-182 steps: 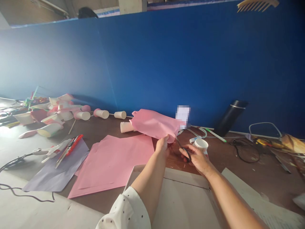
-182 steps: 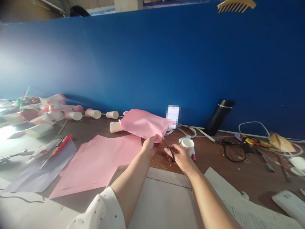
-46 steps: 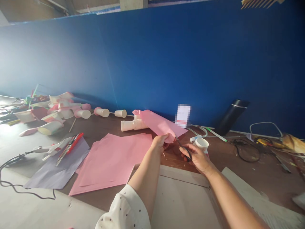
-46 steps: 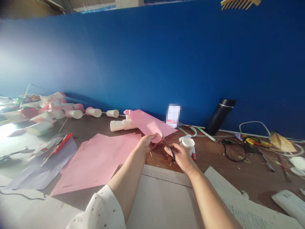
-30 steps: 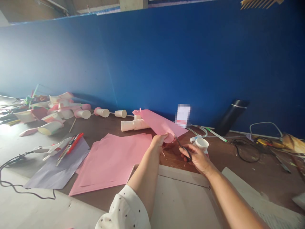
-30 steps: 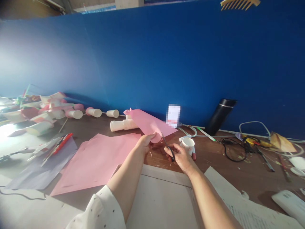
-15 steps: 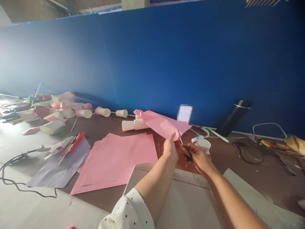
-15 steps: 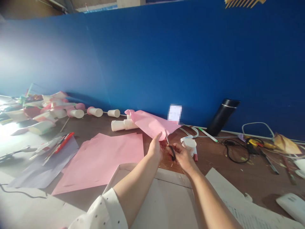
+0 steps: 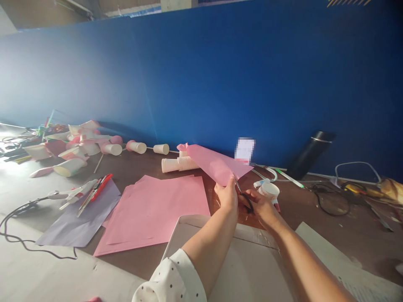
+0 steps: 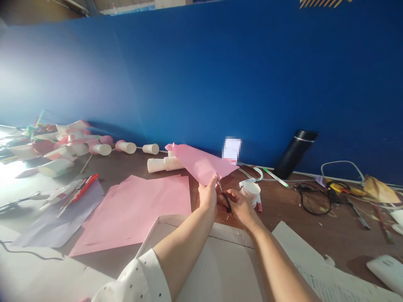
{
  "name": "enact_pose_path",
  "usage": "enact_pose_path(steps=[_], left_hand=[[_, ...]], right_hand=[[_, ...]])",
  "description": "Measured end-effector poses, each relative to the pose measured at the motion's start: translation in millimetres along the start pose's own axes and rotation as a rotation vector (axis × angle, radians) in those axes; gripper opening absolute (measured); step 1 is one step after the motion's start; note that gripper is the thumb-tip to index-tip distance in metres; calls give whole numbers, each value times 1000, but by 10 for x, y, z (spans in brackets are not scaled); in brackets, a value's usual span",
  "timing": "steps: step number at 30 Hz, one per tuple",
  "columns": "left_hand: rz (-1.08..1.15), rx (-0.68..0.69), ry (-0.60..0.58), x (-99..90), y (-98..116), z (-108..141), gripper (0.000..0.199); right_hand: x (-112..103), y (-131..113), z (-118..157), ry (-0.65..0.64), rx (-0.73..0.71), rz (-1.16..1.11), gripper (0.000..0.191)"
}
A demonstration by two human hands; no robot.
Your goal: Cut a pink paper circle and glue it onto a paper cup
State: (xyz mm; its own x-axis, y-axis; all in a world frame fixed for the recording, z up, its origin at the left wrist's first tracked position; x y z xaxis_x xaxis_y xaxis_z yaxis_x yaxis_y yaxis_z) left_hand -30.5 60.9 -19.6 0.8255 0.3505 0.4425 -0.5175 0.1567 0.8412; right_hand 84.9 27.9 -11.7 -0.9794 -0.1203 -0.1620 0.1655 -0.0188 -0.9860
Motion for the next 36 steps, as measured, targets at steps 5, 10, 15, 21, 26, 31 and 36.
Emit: enact_pose_path(steps=[5, 10, 15, 21, 26, 31, 36], left_hand=[[45, 49, 18, -46, -6, -65, 35], [59, -21, 42, -64, -7, -73, 28], [59, -29, 32, -74, -77, -159, 29], [60, -61, 45, -81, -106, -181, 23], [43, -101, 44, -61, -97, -137, 26], [26, -120, 24, -47, -99, -121, 31], [11, -125, 10, -53, -86, -145, 33]], right_hand=[[6, 53, -20, -49, -3, 22, 35], [14, 138, -39, -74, 8, -38, 37], [9, 221, -69, -105, 21, -96, 40], [-13, 264, -81, -102, 48, -107, 42], [2, 233, -65, -125, 85, -132, 41], [-1, 183, -50, -114, 80, -129, 41], [-19, 152, -33, -96, 71, -70, 42]])
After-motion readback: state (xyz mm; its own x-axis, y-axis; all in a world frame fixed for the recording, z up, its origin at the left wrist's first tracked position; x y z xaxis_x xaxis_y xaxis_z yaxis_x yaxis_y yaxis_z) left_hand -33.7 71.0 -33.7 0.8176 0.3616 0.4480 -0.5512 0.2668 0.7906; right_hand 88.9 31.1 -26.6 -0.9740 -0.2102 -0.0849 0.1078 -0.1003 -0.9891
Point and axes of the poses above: each hand's wrist, its own z-axis away from the middle knuckle, its own x-axis out of the palm, y = z × x, the point moved 5 cm from there along -z, towards the middle knuckle, and after that the axes turned 5 degrees about -y, right-handed, at the moved point
